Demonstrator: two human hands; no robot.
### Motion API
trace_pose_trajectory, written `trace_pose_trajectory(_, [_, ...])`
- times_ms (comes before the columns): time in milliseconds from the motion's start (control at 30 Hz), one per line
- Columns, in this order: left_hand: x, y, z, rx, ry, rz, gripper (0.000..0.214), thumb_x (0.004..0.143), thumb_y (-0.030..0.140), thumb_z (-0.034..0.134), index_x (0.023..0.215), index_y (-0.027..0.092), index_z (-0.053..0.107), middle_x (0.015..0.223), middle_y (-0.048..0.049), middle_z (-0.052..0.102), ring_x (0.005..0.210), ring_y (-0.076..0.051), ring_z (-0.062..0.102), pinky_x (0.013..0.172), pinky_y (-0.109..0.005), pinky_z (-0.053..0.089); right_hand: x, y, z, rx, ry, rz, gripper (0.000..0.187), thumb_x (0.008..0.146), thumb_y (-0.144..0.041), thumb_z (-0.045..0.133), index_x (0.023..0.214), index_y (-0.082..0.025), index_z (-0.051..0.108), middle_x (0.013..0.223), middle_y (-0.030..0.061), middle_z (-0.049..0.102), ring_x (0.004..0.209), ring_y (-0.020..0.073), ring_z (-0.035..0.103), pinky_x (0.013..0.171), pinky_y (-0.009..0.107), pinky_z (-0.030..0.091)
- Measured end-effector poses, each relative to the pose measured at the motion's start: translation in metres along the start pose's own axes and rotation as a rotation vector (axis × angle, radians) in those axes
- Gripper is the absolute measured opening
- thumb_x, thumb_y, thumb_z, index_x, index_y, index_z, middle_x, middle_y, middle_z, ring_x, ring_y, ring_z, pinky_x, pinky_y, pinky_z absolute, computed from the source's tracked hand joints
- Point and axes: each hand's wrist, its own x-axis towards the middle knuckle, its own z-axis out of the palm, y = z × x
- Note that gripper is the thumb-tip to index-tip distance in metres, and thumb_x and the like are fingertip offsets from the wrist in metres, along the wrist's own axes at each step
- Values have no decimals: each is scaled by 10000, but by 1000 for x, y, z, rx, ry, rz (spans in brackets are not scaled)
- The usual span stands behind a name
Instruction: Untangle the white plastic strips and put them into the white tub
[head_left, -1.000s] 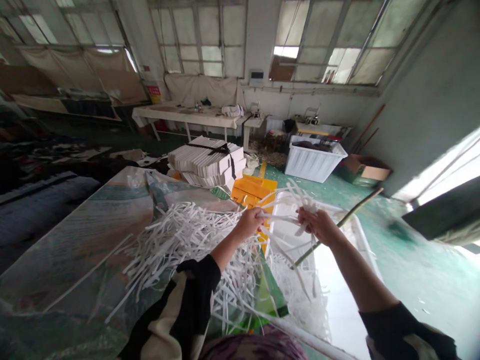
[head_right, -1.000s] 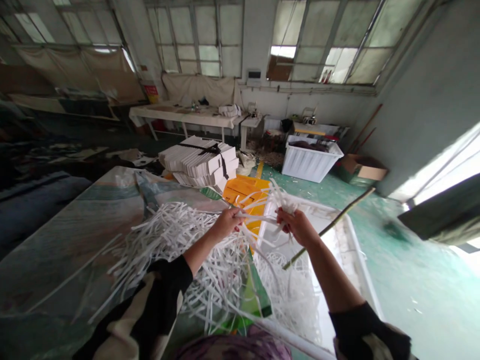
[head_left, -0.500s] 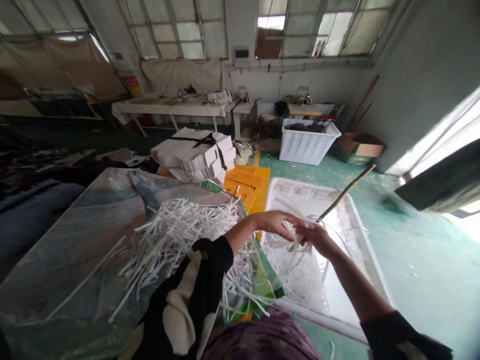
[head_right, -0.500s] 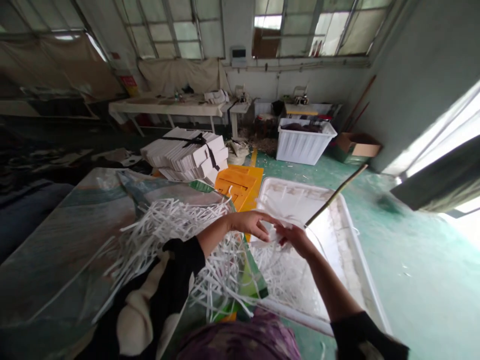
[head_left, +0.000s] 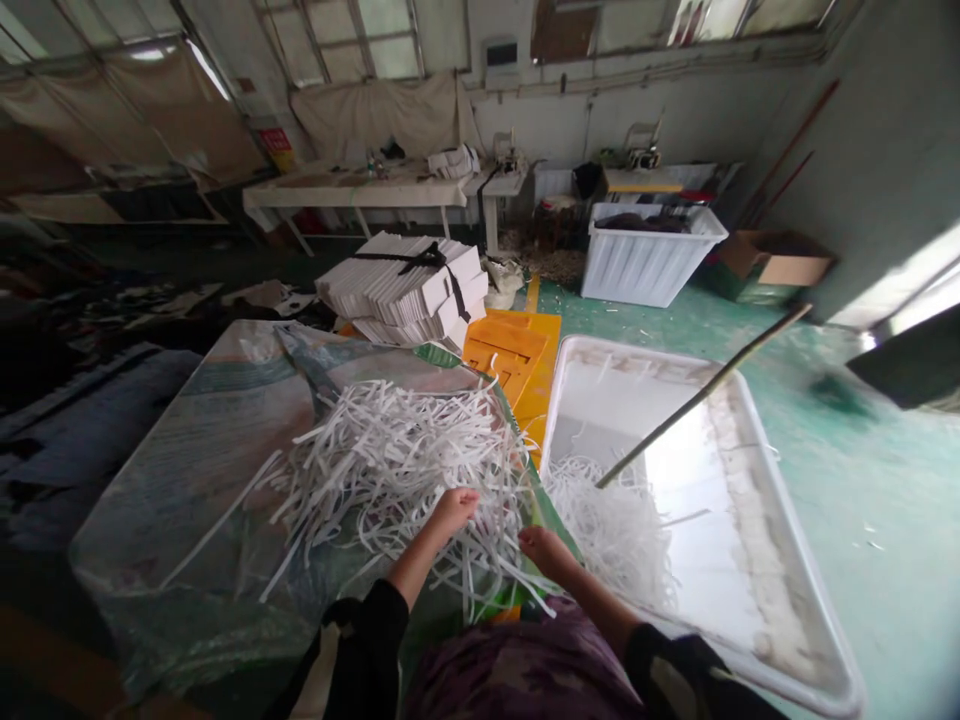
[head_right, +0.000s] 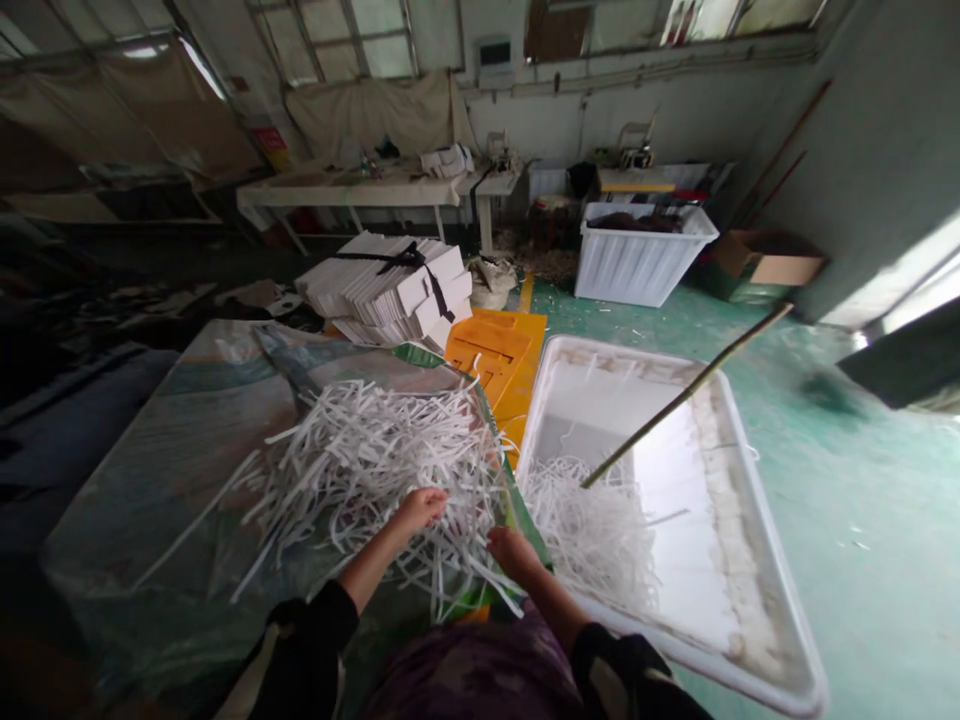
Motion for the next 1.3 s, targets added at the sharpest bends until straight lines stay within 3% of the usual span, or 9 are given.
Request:
trace_pose_trajectory(100, [-18, -34, 0, -17, 23, -71, 145, 710, 205, 582, 831, 134, 618, 605, 37, 566, 532, -96, 533, 483, -193, 356, 25, -19, 34, -4, 79, 23, 182, 761, -196, 513, 908, -188, 621, 1047, 109, 625, 957, 241, 591, 852, 333, 418])
trace_pose_trajectory(167, [-28, -51, 3, -35, 19, -100, 154, 711, 214, 576, 834, 134, 620, 629, 23, 589, 546, -108, 551, 493, -207, 367, 45, -27, 41, -9, 141, 87, 204, 797, -228, 477, 950, -155, 591, 1068, 159, 596, 1016, 272, 561, 878, 380, 401])
trace_pose_trajectory(300, [-37, -75, 12, -92, -17, -113, 188, 695, 266, 608, 830, 136, 624, 643, 4, 606, 566, -131, 572, 495, -225, 365, 77, -38, 36, 15, 147, 191, 51, 707, -208, 570, 668, -180, 550, 720, 94, 604, 843, 276, 603, 752, 389, 433])
trace_pose_trajectory(367, [-36, -78, 14, -116, -20, -86, 207, 692, 300, 618, 825, 141, 625, 639, 1, 605, 572, -140, 576, 492, -229, 362, 83, -44, 32, 44, 113, 175, 153, 664, -171, 573, 544, -200, 482, 541, 20, 528, 687, 232, 595, 658, 347, 436])
trace_pose_trajectory(467, [-30, -67, 16, -107, 42, -35, 214, 713, 342, 592, 800, 150, 629, 655, -9, 614, 584, -148, 587, 502, -234, 378, 73, -58, 23, 114, 56, 84, 182, 669, -180, 533, 504, -200, 460, 448, -34, 461, 529, 158, 531, 563, 279, 412])
trace_pose_trajectory(633, [-24, -22, 21, -106, 241, 155, 328, 779, 423, 480, 888, 157, 638, 753, -43, 650, 619, -153, 590, 528, -247, 419, 22, -93, -1, 281, -40, -116, 173, 723, -282, 504, 587, -189, 556, 493, -38, 518, 486, 107, 478, 504, 227, 368])
trace_pose_trajectory(867, [-41, 21, 30, -192, 111, 327, 403, 732, 501, 532, 864, 144, 665, 692, -30, 634, 560, -130, 554, 527, -247, 418, -18, -98, -44, 471, -117, -133, 188, 735, -338, 477, 644, -180, 524, 550, -29, 567, 417, 81, 463, 398, 201, 298])
trace_pose_trajectory(1133, [-35, -3, 38, -351, 64, 113, 478, 623, 560, 613, 852, 141, 627, 733, -22, 646, 526, -103, 549, 489, -222, 396, -22, -24, -149, 547, 444, -66, 210, 678, -314, 547, 806, -149, 572, 451, -65, 469, 399, 77, 394, 400, 205, 313])
trace_pose_trajectory(1300, [-28, -29, 41, -220, 55, 49, 418, 675, 518, 579, 864, 149, 625, 738, -19, 653, 537, -108, 569, 479, -212, 396, -22, 22, -176, 578, 827, 97, 307, 664, -341, 533, 900, -149, 570, 756, 47, 619, 619, 148, 579, 516, 256, 471])
